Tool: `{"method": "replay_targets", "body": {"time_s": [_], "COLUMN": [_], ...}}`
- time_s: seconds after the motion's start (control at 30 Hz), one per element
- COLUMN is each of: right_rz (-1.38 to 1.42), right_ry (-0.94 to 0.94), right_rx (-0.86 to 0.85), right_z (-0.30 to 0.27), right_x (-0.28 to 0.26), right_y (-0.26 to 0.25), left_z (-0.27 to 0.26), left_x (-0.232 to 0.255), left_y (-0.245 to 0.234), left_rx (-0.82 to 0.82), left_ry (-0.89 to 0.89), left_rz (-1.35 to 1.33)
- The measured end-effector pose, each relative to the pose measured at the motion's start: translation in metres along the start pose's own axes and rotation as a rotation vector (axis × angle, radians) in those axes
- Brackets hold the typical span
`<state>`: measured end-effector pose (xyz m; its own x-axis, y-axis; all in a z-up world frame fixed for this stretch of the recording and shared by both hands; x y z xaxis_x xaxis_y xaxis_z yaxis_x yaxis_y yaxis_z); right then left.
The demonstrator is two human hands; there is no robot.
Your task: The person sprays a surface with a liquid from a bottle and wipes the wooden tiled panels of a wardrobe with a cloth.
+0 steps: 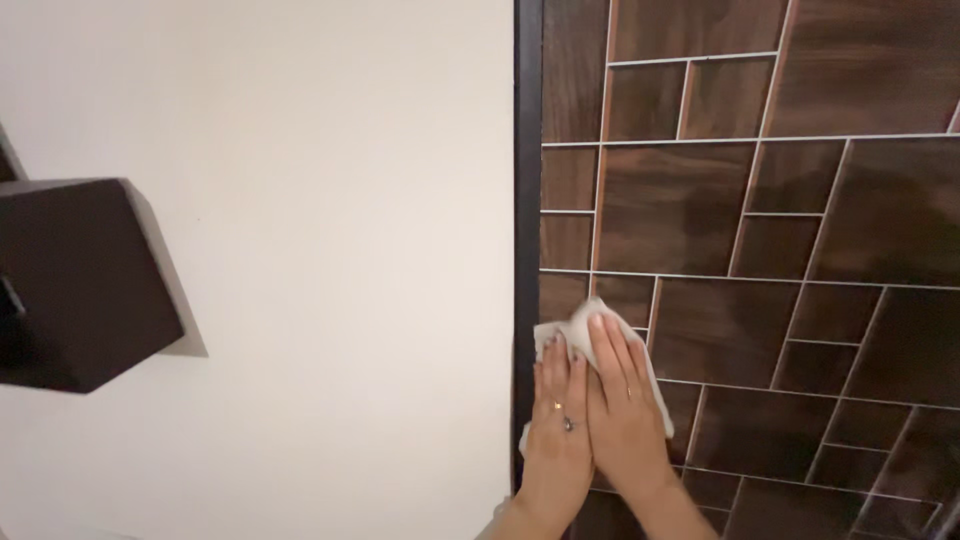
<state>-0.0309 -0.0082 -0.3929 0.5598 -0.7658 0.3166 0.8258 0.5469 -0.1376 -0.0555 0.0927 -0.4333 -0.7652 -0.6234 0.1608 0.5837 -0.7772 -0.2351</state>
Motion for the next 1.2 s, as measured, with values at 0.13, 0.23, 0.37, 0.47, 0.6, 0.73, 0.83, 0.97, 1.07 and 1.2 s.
{"method": "replay_targets", "body": {"time_s": [0.13,0.23,0.37,0.47,0.6,0.73,0.83,0.97,1.07,1.2], "right_rz": [-0.075,-0.08,-0.091,-0.109,-0.053,0.357,0.207,-0.011,-0.046,-0.421], "right_ry": [-0.038,-0.056,-0.048,-0.024,0.011,0.202,0.198,0.328,0.402,0.55], "right_rx": [0.053,0.068,0.12,0.139,0.154,0.205,0.205,0.192,0.178,0.047], "right_z": [0.052,0.079,0.103,0.117,0.122,0.121,0.114,0.096,0.072,0.043], "right_x": [0.007,0.017,0.036,0.058,0.091,0.123,0.151,0.177,0.181,0.18], "right_y": [-0.01,-0.02,-0.032,-0.042,-0.06,-0.08,-0.095,-0.112,-0.133,-0.149], "left_z": [0.039,0.064,0.096,0.125,0.151,0.181,0.2,0.207,0.2,0.182], "left_x": [0.005,0.008,0.014,0.022,0.038,0.064,0.083,0.106,0.121,0.136], "left_y": [-0.005,-0.002,0.006,0.021,0.037,0.06,0.085,0.12,0.141,0.159], "left_rx": [0.108,0.143,0.196,0.268,0.241,0.19,0.145,0.086,-0.009,-0.082], "left_ry": [0.071,0.081,0.144,0.208,0.218,0.311,0.339,0.355,0.355,0.403], "left_rz": [-0.046,-0.022,0.006,0.004,0.043,0.045,0.046,0.016,0.025,0.047]}}
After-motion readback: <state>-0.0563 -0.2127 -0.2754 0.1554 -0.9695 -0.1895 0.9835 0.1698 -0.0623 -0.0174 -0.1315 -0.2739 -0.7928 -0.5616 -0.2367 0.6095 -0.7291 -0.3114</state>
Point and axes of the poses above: each hand's wrist, its own z-axis towards the middle knuckle, its own y-axis out of the palm, x = y × z, the point moved 1 cm from there along z, towards the middle knuckle, and after that the axes turned 12 degrees about -z, right-handed, at the moved point
